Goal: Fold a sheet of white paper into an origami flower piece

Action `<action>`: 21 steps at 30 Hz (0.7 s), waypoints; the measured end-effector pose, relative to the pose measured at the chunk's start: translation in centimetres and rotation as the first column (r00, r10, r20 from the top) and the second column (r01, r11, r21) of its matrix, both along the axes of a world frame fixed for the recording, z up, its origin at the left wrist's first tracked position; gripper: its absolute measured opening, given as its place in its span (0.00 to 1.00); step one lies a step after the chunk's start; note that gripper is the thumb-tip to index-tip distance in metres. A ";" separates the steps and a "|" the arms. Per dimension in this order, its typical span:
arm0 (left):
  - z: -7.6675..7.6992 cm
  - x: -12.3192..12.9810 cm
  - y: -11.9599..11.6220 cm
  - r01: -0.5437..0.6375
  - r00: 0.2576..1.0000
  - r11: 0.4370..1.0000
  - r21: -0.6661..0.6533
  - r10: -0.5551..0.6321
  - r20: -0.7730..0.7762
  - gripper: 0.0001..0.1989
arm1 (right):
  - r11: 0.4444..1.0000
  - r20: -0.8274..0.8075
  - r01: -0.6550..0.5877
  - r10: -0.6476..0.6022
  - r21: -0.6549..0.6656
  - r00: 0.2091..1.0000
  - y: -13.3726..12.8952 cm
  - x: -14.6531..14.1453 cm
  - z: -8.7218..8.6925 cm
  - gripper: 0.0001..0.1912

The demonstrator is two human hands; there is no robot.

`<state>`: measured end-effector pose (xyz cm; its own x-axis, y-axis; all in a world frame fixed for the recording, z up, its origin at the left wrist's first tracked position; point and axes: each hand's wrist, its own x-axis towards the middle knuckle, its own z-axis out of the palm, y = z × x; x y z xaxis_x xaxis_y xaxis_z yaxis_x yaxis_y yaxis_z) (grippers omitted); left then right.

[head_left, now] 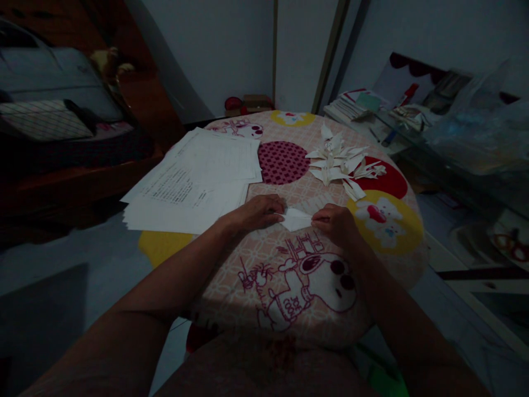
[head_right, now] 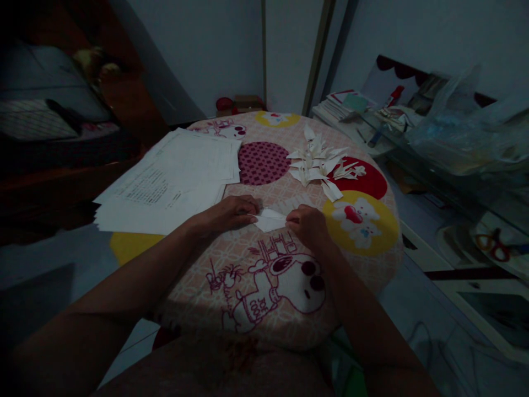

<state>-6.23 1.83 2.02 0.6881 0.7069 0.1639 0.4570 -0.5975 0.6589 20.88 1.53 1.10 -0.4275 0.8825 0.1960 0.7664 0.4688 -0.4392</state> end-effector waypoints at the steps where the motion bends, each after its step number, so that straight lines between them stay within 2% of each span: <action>1: 0.0 -0.1 0.0 0.012 1.000 1.000 -0.003 -0.012 0.007 0.09 | 1.000 0.003 -0.004 0.004 -0.001 1.000 0.1 0.2 0.0 0.06; 6: 0.2 -0.1 0.1 0.025 1.000 1.000 0.012 -0.025 0.003 0.09 | 0.992 -0.074 -0.045 0.036 -0.116 0.997 1.0 1.3 0.0 0.05; 10: 0.1 0.3 -0.4 -0.061 0.998 0.998 0.020 0.061 0.000 0.11 | 0.961 -0.174 -0.052 0.004 -0.272 0.985 1.6 1.9 -0.1 0.06; 15: -0.3 1.2 -0.9 -0.192 0.981 0.980 0.051 0.192 0.001 0.09 | 0.954 -0.178 -0.012 -0.044 -0.300 0.983 1.6 1.7 0.0 0.06; 21: -1.0 1.7 -0.9 -0.224 0.972 0.967 0.118 0.231 -0.046 0.08 | 0.937 -0.211 0.017 -0.096 -0.348 0.973 1.4 1.5 0.3 0.05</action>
<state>-4.54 0.89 1.00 0.5218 0.8256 0.2148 0.6254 -0.5415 0.5618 22.38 2.98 1.45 -0.3552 0.9340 -0.0373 0.6517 0.2188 -0.7263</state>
